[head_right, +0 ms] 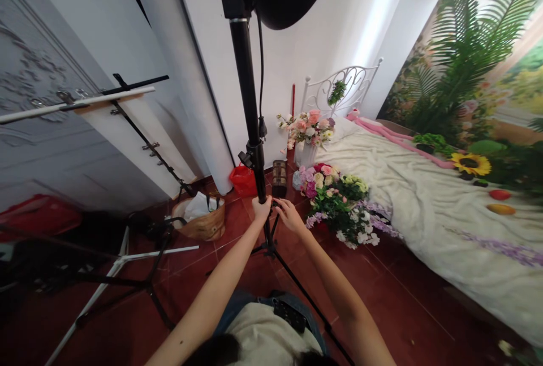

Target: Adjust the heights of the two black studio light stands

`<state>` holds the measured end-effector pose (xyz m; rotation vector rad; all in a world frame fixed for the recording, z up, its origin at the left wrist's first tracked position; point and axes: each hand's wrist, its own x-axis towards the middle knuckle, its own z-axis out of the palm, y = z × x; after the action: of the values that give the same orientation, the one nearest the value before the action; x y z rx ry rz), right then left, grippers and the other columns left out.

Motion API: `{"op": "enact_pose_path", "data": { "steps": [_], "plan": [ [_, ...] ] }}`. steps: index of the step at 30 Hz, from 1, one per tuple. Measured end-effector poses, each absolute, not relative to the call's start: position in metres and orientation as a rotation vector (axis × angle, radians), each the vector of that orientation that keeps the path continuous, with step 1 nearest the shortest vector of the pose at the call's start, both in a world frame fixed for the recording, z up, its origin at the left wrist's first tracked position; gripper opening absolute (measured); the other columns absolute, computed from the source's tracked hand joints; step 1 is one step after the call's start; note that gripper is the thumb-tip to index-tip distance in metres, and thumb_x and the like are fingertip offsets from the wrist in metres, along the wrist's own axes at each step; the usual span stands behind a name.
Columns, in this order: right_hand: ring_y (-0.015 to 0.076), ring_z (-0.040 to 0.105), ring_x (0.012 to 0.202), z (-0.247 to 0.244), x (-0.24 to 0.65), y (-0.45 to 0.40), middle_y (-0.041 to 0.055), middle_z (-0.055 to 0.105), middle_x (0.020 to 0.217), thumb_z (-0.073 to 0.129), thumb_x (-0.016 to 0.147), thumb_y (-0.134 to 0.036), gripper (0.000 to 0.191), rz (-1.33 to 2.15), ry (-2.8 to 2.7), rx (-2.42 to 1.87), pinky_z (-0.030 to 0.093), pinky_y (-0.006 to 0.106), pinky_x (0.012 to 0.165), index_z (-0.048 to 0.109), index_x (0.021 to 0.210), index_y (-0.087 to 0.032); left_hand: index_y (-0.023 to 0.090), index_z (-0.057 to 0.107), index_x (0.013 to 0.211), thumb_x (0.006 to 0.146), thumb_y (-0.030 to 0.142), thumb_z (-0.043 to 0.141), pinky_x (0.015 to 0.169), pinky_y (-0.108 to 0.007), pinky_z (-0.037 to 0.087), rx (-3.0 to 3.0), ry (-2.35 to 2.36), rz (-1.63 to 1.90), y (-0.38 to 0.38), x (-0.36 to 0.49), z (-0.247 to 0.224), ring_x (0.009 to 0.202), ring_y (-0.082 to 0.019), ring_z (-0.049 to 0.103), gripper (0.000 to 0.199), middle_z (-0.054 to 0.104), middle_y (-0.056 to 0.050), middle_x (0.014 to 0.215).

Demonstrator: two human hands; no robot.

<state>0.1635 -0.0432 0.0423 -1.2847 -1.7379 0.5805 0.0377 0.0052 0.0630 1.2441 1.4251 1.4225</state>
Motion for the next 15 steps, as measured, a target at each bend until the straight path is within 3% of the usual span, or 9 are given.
{"op": "enact_pose_path", "data": {
  "steps": [10,12,15],
  "plan": [
    [0.019,0.044,0.121,0.021,0.165,-0.028,0.0076,0.044,0.133,0.041,0.09,-0.04,0.038,0.72,-1.675,-1.226,0.042,0.036,0.097,0.05,0.124,-0.028,0.014,0.054,0.051,0.064,0.035,0.06,0.045,-0.019,0.033,1.25,1.431,1.415,0.007,0.038,0.062,0.048,-0.01,0.046,0.026,0.052,-0.001,0.051],
    [0.0188,0.048,0.114,0.021,0.163,-0.025,0.009,0.05,0.123,0.04,0.089,-0.041,0.034,0.68,-1.669,-1.239,0.041,0.036,0.097,0.055,0.116,-0.025,0.014,0.053,0.051,0.064,0.035,0.06,0.045,-0.019,0.032,1.242,1.431,1.423,0.007,0.038,0.062,0.048,-0.009,0.045,0.026,0.051,-0.001,0.05],
    [0.0189,0.053,0.093,0.023,0.157,-0.021,0.0067,0.057,0.094,0.04,0.089,-0.045,0.031,0.611,-1.612,-1.335,0.042,0.034,0.089,0.06,0.091,-0.021,0.014,0.052,0.05,0.063,0.033,0.06,0.046,-0.019,0.032,1.251,1.415,1.431,0.006,0.038,0.063,0.047,-0.008,0.043,0.025,0.049,0.0,0.05]
  ]
}}
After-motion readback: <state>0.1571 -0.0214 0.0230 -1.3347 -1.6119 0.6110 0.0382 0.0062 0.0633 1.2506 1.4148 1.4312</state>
